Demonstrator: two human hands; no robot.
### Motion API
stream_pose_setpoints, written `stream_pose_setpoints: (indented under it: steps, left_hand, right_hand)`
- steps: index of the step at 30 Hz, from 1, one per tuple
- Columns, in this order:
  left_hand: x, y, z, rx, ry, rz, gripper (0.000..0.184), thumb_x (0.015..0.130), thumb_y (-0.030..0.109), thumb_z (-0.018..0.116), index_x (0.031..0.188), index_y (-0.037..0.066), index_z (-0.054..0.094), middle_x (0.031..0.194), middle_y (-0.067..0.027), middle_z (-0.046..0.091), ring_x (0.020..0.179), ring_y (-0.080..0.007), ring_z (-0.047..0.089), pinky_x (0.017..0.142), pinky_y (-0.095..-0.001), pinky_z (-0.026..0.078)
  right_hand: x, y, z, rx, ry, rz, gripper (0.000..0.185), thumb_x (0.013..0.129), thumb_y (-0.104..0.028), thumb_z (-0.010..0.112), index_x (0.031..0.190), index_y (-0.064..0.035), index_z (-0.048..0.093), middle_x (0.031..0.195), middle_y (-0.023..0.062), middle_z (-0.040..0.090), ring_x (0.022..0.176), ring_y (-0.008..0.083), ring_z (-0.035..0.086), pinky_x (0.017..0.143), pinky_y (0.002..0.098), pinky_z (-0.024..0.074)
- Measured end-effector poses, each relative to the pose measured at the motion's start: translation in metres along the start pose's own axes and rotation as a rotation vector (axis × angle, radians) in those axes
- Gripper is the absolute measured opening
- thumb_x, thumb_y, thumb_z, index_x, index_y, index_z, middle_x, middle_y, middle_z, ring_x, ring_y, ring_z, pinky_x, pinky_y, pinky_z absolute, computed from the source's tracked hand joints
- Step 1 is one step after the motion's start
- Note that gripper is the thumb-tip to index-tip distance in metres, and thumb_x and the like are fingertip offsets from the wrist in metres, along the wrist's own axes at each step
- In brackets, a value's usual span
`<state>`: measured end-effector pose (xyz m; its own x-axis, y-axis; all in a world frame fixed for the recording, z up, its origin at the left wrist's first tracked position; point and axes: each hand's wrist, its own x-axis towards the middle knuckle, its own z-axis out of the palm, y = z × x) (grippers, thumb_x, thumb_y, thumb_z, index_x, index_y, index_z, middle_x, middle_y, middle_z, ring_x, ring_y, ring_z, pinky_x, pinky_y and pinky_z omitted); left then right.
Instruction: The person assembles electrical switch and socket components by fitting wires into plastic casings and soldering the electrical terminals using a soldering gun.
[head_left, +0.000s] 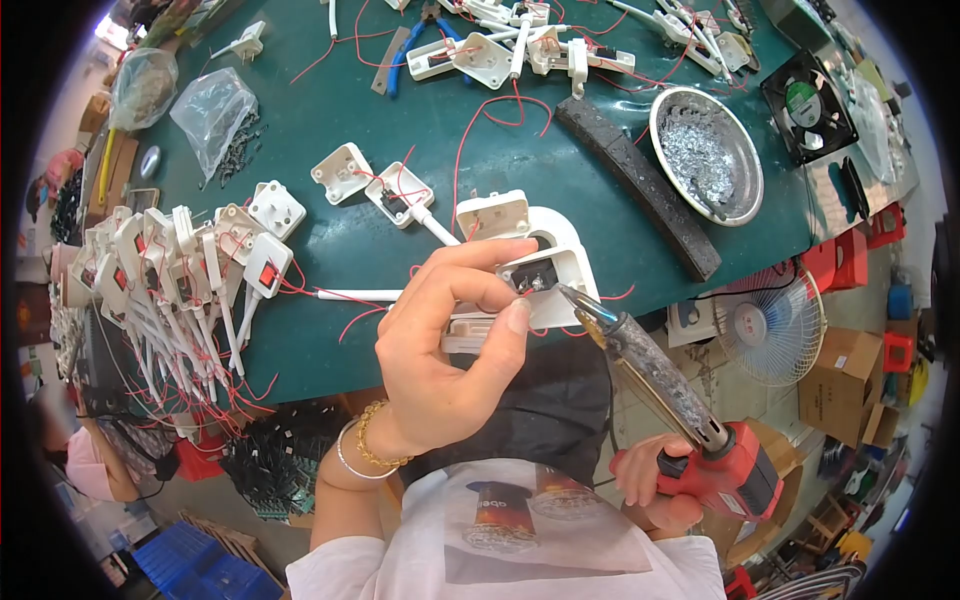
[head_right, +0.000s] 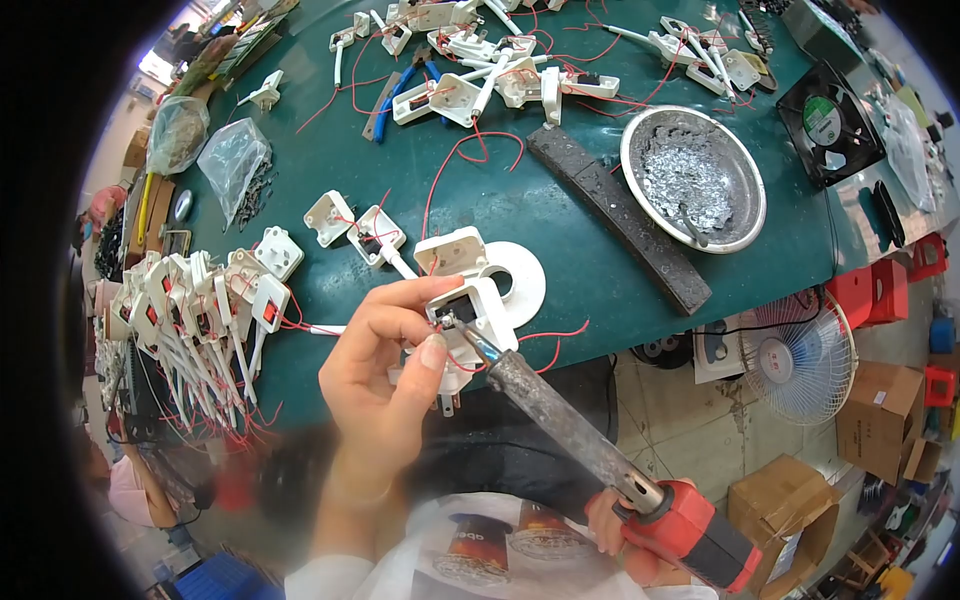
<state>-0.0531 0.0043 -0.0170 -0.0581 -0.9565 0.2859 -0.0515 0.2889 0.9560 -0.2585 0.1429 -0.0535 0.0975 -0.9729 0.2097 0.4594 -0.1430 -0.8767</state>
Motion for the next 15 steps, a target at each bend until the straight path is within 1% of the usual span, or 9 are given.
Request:
stream_pose_setpoints:
  steps: [4, 6, 7, 8, 10, 11, 12, 13, 15]
  left_hand:
    - [0.0, 0.001, -0.001, 0.006, -0.007, -0.01, 0.007, 0.074, -0.002, 0.062, 0.08, 0.0, 0.059, 0.105, -0.0191, 0.064, 0.092, -0.0238, 0.061, 0.084, -0.0334, 0.043]
    - [0.0, 0.001, -0.001, -0.002, -0.002, -0.017, 0.007, 0.074, -0.002, 0.062, 0.08, 0.0, 0.059, 0.104, -0.019, 0.064, 0.092, -0.0241, 0.061, 0.084, -0.0335, 0.043]
    - [0.0, 0.001, -0.001, -0.01, 0.003, -0.025, 0.007, 0.074, -0.002, 0.062, 0.08, 0.0, 0.059, 0.104, -0.019, 0.064, 0.092, -0.0244, 0.061, 0.084, -0.0336, 0.044]
    - [0.0, 0.001, -0.002, -0.01, 0.003, -0.025, 0.007, 0.074, -0.002, 0.062, 0.08, 0.0, 0.059, 0.104, -0.019, 0.064, 0.092, -0.0244, 0.061, 0.084, -0.0336, 0.044]
    - [0.0, 0.001, -0.004, -0.007, -0.034, -0.007, 0.007, 0.076, -0.002, 0.061, 0.082, -0.002, 0.058, 0.109, -0.0201, 0.062, 0.094, -0.0219, 0.06, 0.085, -0.0326, 0.044]
    - [0.0, 0.003, -0.005, -0.006, -0.034, -0.003, 0.007, 0.076, -0.002, 0.061, 0.082, -0.002, 0.058, 0.109, -0.0201, 0.062, 0.094, -0.0219, 0.06, 0.085, -0.0326, 0.044]
    - [0.0, 0.005, -0.005, -0.104, -0.037, -0.039, 0.007, 0.078, -0.001, 0.059, 0.084, -0.003, 0.057, 0.112, -0.0208, 0.06, 0.094, -0.0199, 0.059, 0.084, -0.0314, 0.045]
    - [0.0, 0.007, -0.006, -0.198, -0.038, -0.074, 0.007, 0.08, -0.001, 0.058, 0.086, -0.004, 0.056, 0.114, -0.0215, 0.058, 0.094, -0.0179, 0.059, 0.083, -0.0303, 0.046]
    - [0.002, 0.009, -0.011, -0.222, -0.065, -0.063, 0.007, 0.082, -0.001, 0.057, 0.087, -0.005, 0.055, 0.116, -0.022, 0.057, 0.095, -0.0167, 0.058, 0.082, -0.029, 0.047]
  right_hand:
    - [0.004, -0.001, 0.002, 0.021, 0.009, -0.034, 0.075, 0.075, -0.061, 0.062, 0.125, -0.008, 0.044, 0.053, -0.0015, 0.053, 0.042, 0.0137, 0.051, 0.043, 0.0284, 0.0434]
    - [0.002, -0.001, 0.003, 0.004, 0.087, -0.047, 0.072, 0.077, -0.059, 0.062, 0.122, -0.0058, 0.043, 0.052, 0.0001, 0.053, 0.041, 0.0138, 0.051, 0.042, 0.0281, 0.0431]
    - [0.004, 0.0, 0.001, 0.004, 0.087, -0.047, 0.072, 0.077, -0.059, 0.062, 0.122, -0.0058, 0.043, 0.052, 0.0001, 0.053, 0.041, 0.0138, 0.051, 0.042, 0.0281, 0.0431]
    - [0.007, 0.004, -0.004, 0.043, 0.047, -0.095, 0.07, 0.078, -0.058, 0.061, 0.12, -0.0048, 0.041, 0.052, 0.0006, 0.052, 0.04, 0.0139, 0.05, 0.041, 0.028, 0.0427]
    - [0.009, 0.004, -0.004, 0.083, 0.006, -0.144, 0.069, 0.079, -0.057, 0.061, 0.118, -0.0038, 0.04, 0.051, 0.0011, 0.051, 0.039, 0.0139, 0.049, 0.041, 0.0278, 0.0423]
    - [0.01, 0.0, 0.004, 0.035, 0.131, -0.123, 0.069, 0.08, -0.057, 0.061, 0.117, -0.0035, 0.038, 0.051, 0.0008, 0.05, 0.038, 0.0139, 0.048, 0.04, 0.0276, 0.0419]
    - [0.011, -0.002, 0.01, -0.01, 0.252, -0.102, 0.069, 0.08, -0.057, 0.06, 0.116, -0.0033, 0.036, 0.05, 0.0005, 0.049, 0.037, 0.0138, 0.048, 0.04, 0.0274, 0.0414]
    - [0.013, -0.002, 0.013, -0.031, 0.299, -0.109, 0.067, 0.082, -0.056, 0.058, 0.116, -0.0035, 0.036, 0.049, -0.0002, 0.047, 0.036, 0.0134, 0.046, 0.039, 0.0274, 0.0406]
    - [0.015, -0.002, 0.011, -0.033, 0.313, -0.11, 0.066, 0.083, -0.056, 0.057, 0.116, -0.0031, 0.036, 0.049, -0.0004, 0.047, 0.036, 0.0132, 0.046, 0.039, 0.0272, 0.0403]
